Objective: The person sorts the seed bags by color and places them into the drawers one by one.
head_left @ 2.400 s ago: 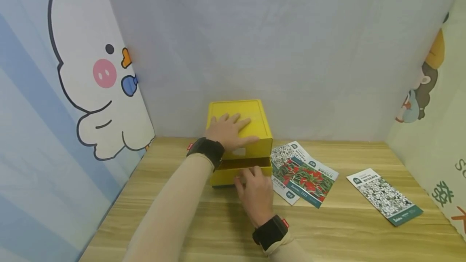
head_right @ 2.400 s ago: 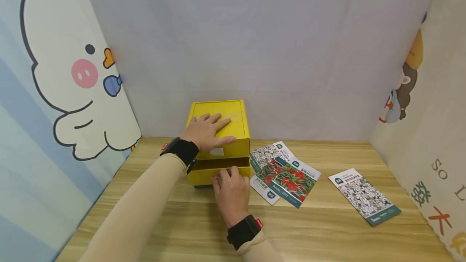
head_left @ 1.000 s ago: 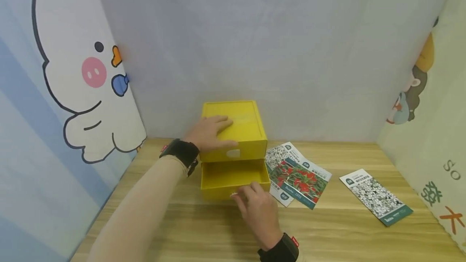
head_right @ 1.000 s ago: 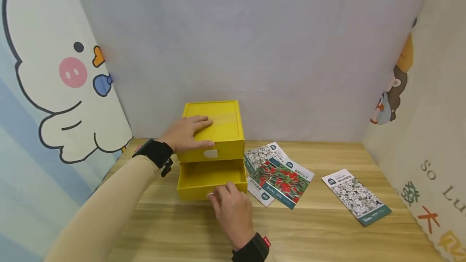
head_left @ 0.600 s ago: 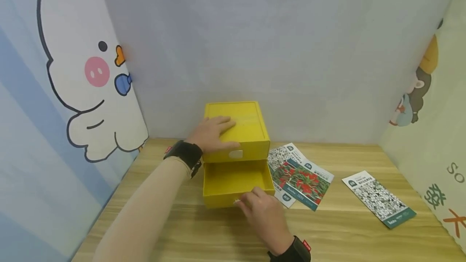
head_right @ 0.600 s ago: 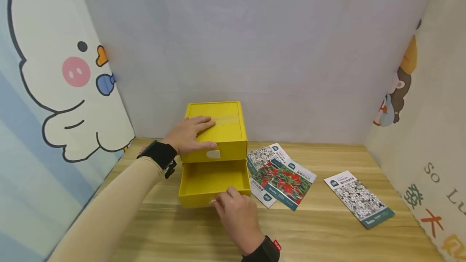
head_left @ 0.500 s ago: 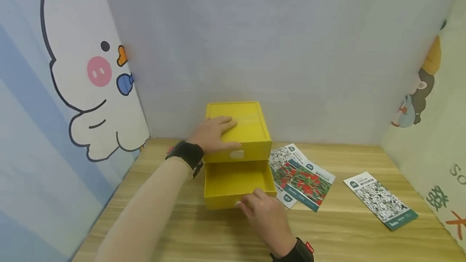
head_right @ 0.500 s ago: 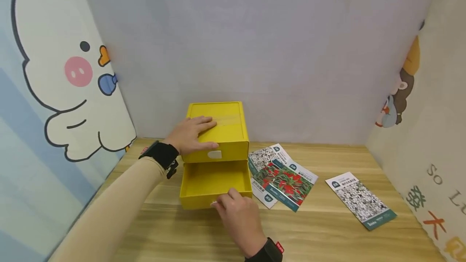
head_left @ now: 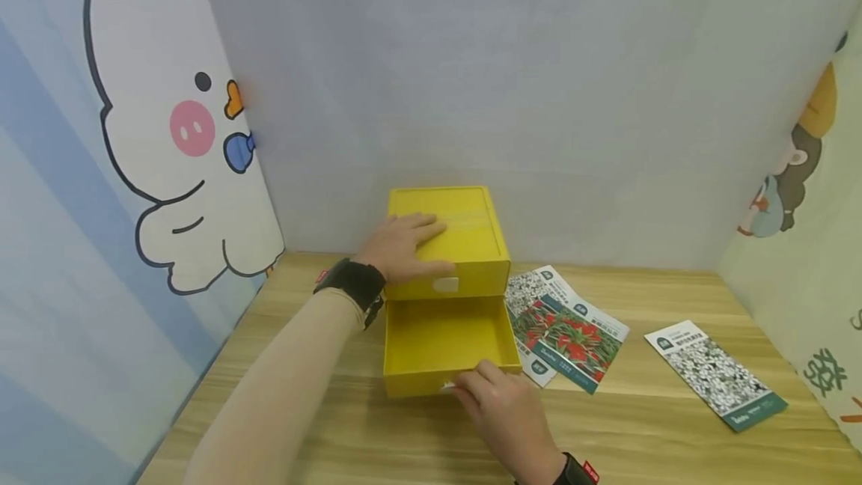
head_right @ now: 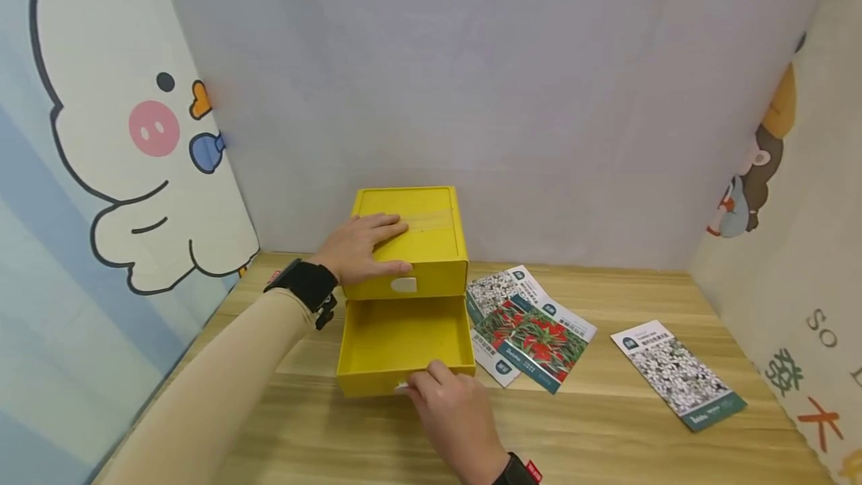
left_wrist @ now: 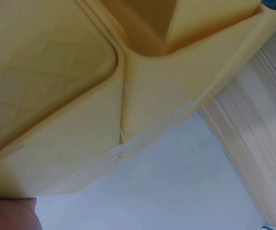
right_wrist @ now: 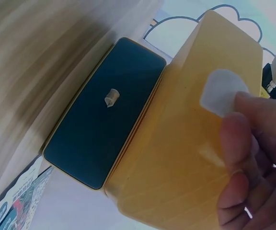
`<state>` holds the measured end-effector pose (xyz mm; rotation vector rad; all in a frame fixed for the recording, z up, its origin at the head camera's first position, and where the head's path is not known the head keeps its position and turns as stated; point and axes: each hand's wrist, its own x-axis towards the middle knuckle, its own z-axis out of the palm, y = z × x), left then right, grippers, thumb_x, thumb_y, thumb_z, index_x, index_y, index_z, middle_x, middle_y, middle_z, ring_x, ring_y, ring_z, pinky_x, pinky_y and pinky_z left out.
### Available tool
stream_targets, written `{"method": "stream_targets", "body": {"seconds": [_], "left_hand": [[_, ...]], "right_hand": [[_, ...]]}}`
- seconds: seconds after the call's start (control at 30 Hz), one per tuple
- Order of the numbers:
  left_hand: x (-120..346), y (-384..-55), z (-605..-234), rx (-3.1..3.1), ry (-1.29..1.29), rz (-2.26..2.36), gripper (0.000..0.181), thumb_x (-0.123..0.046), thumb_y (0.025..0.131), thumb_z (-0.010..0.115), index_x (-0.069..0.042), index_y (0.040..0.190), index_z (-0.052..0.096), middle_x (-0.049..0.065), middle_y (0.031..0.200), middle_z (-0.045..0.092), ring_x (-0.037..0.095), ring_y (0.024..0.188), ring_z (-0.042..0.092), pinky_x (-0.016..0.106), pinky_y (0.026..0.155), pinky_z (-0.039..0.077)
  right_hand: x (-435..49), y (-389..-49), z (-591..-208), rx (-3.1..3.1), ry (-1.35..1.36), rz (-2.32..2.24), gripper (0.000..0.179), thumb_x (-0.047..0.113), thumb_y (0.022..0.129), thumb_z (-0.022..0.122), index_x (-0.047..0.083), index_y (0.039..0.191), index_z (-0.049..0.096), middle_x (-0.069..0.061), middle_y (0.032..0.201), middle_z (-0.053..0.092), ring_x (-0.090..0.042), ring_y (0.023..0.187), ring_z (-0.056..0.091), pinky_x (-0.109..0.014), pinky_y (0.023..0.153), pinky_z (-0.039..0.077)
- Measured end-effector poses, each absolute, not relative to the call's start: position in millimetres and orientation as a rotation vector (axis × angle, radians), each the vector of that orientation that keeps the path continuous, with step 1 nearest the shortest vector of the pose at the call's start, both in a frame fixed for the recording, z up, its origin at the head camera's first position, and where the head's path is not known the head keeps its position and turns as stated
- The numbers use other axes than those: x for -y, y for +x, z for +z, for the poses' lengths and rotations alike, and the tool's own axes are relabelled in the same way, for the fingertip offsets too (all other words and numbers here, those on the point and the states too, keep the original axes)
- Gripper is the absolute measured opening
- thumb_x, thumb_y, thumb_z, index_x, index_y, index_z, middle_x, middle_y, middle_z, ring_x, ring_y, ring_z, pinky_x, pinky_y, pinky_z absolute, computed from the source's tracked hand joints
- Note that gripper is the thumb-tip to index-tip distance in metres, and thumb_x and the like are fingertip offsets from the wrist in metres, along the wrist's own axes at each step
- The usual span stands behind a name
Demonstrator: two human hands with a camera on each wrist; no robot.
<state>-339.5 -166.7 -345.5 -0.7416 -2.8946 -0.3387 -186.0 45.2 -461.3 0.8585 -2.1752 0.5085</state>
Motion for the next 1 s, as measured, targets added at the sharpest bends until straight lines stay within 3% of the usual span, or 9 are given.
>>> {"method": "stream_targets", "body": {"seconds": [0.53, 0.77, 1.0], "left_hand": [[166.4, -335.4, -342.0, 2.9, -0.756, -0.356, 0.081, -0.069, 0.084, 0.054, -0.023, 0.149, 0.039, 0.003, 0.154, 0.034, 0.024, 0.142, 0.027, 0.049, 0.118, 0.009], [167.9, -336.5, -343.2, 2.897, -0.746, -0.358, 0.081, -0.07, 0.084, 0.053, -0.024, 0.149, 0.039, 0.002, 0.154, 0.034, 0.023, 0.142, 0.027, 0.049, 0.118, 0.01], [168.0, -337.0, -343.6, 2.903, -0.742, -0.335, 0.081, -0.07, 0.084, 0.051, -0.024, 0.15, 0.038, 0.002, 0.154, 0.033, 0.023, 0.142, 0.027, 0.049, 0.118, 0.01]], "right_hand": [[-46.2, -172.2, -463.5, 2.151, 0.878, 0.558, 0.019, 0.019, 0.068, 0.088, 0.02, 0.078, 0.072, 0.015, 0.072, 0.055, 0.005, 0.052, 0.044, -0.007, 0.044, 0.032], [-45.6, -167.2, -464.8, 2.167, 0.919, 0.546, 0.012, 0.023, 0.075, 0.083, 0.018, 0.079, 0.073, 0.012, 0.072, 0.056, 0.003, 0.051, 0.047, -0.009, 0.046, 0.038], [-44.8, -166.3, -469.6, 2.095, 0.918, 0.567, 0.019, 0.018, 0.067, 0.087, 0.018, 0.079, 0.073, 0.013, 0.073, 0.056, 0.002, 0.051, 0.045, -0.008, 0.045, 0.035]]}}
